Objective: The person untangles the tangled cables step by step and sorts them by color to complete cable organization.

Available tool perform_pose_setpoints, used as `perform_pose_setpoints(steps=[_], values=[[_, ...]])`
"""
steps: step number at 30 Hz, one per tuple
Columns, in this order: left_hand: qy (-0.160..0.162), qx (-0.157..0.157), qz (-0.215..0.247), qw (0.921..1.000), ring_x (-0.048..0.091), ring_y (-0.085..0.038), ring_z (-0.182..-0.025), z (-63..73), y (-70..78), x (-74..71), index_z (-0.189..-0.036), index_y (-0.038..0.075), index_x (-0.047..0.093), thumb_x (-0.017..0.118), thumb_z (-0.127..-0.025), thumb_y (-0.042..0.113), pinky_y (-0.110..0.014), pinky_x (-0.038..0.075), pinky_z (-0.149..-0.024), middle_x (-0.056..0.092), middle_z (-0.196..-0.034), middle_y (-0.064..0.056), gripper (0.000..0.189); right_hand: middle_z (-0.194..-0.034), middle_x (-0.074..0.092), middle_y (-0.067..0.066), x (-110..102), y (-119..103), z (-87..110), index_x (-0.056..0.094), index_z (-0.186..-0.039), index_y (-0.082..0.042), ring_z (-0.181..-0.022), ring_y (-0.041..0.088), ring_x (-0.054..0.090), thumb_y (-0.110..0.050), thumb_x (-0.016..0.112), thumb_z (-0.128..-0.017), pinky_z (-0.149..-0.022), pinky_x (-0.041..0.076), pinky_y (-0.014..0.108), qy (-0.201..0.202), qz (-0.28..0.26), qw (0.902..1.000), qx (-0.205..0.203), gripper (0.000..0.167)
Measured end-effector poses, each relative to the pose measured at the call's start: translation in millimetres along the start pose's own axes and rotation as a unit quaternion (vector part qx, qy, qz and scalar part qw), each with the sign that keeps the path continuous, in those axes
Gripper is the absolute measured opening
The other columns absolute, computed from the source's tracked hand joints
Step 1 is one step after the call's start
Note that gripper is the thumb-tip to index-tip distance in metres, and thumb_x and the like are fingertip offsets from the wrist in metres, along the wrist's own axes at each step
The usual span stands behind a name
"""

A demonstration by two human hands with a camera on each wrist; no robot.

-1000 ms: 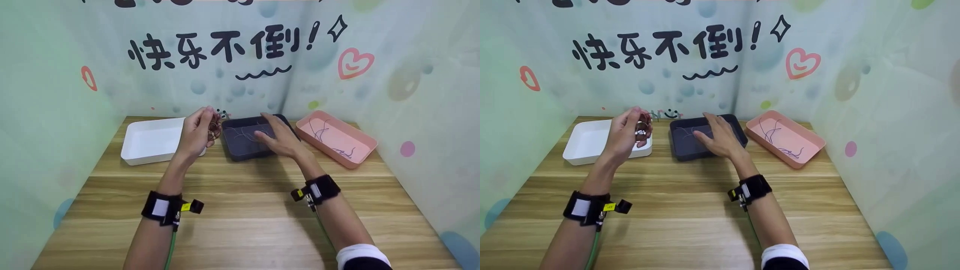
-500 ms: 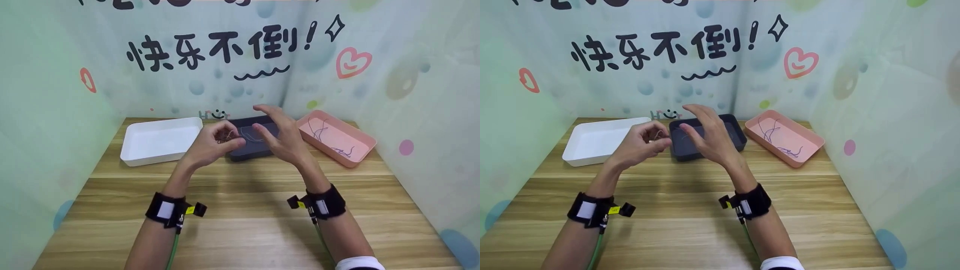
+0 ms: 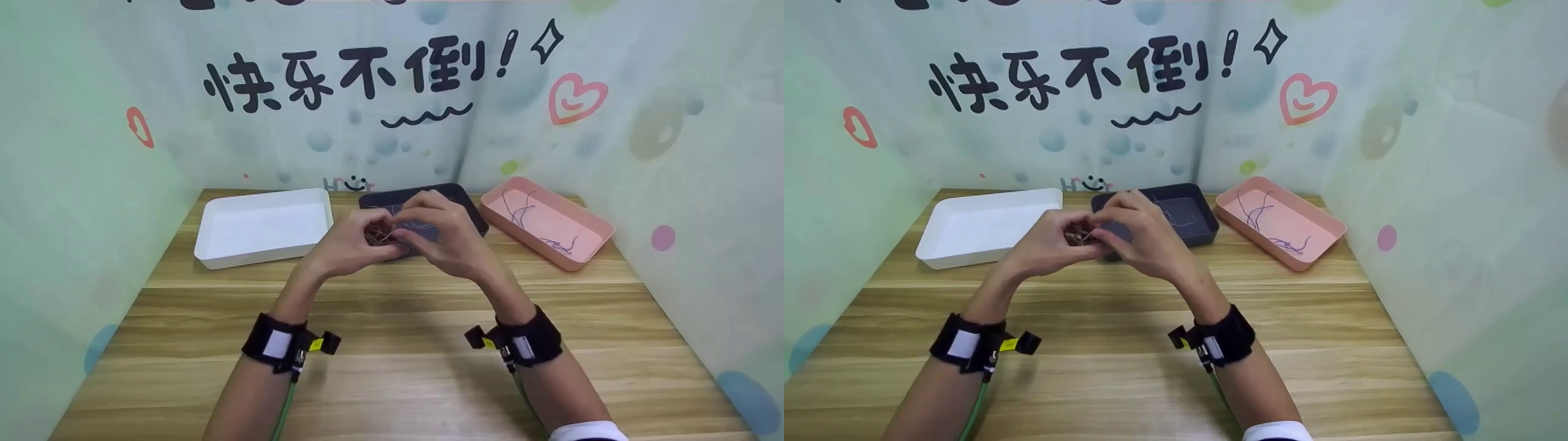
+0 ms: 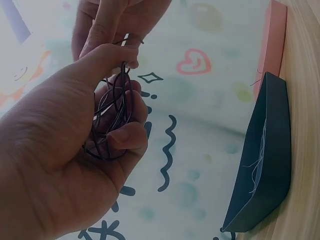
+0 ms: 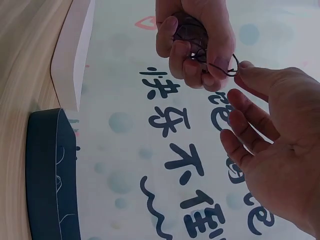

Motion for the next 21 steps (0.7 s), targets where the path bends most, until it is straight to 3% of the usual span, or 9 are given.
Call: perform_pose_setpoints(steps=[4, 11, 15, 18, 21], values=[[-0.008, -0.004, -0.005, 1.0000, 0.068, -0.011, -0.087, -1.3, -0.3, 1.6, -0.107, 0.012, 0.081, 0.090, -0.099, 0.024, -0.023, 0.055, -0.079, 0.076, -0.098, 0.000, 0.017, -0.108, 0.077, 0.008, 2.1, 3.5, 0.8, 0.088, -0.108, -0.010, -0.106, 0.025, 0.069, -0.015, 0.085, -0.103, -0.096, 0.056, 0.037, -0.012, -0.009, 0.9998, 0.010, 0.008], [-0.007, -0.013, -0.014, 0.9998, 0.069, -0.012, -0.093, -0.6, -0.2, -1.2, -0.108, 0.013, 0.083, 0.089, -0.100, 0.026, -0.025, 0.055, -0.085, 0.080, -0.103, -0.001, 0.017, -0.111, 0.080, 0.004, -0.4, 12.0, 1.7, 0.086, -0.105, -0.012, -0.112, 0.020, 0.072, -0.015, 0.082, -0.105, -0.105, 0.056, 0.035, -0.023, -0.075, 0.9958, 0.048, 0.005], [-0.010, -0.015, -0.012, 0.9998, 0.070, -0.013, -0.093, 0.3, -0.5, -3.2, -0.111, 0.010, 0.083, 0.085, -0.103, 0.020, -0.024, 0.056, -0.084, 0.082, -0.107, -0.007, 0.014, -0.109, 0.082, 0.007, -4.8, 17.2, 3.1, 0.084, -0.104, -0.009, -0.108, 0.017, 0.074, -0.011, 0.080, -0.106, -0.098, 0.061, 0.031, -0.012, -0.113, 0.9911, 0.070, 0.005], [-0.013, -0.015, -0.004, 0.9998, 0.071, -0.013, -0.093, 1.3, -1.1, -4.4, -0.114, 0.006, 0.084, 0.081, -0.106, 0.018, -0.023, 0.058, -0.082, 0.082, -0.108, -0.010, 0.014, -0.109, 0.083, 0.014, -8.2, 22.7, 5.1, 0.082, -0.102, -0.003, -0.105, 0.018, 0.077, -0.004, 0.078, -0.106, -0.092, 0.064, 0.027, 0.001, -0.166, 0.9811, 0.100, 0.005], [-0.022, -0.012, 0.004, 0.9997, 0.072, -0.013, -0.092, 1.6, -1.6, -3.9, -0.116, 0.005, 0.084, 0.078, -0.109, 0.022, -0.023, 0.059, -0.081, 0.082, -0.107, -0.010, 0.018, -0.111, 0.082, 0.018, -10.4, 28.5, 7.5, 0.081, -0.102, 0.002, -0.102, 0.020, 0.079, 0.002, 0.078, -0.104, -0.088, 0.066, 0.026, 0.014, -0.232, 0.9634, 0.134, 0.004]])
Point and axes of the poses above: each hand's wrist, its own z-axis away from the middle knuckle, its own x-axis out of the palm, y = z × x, the point moved 7 cm from there along -z, towards the middle knuckle
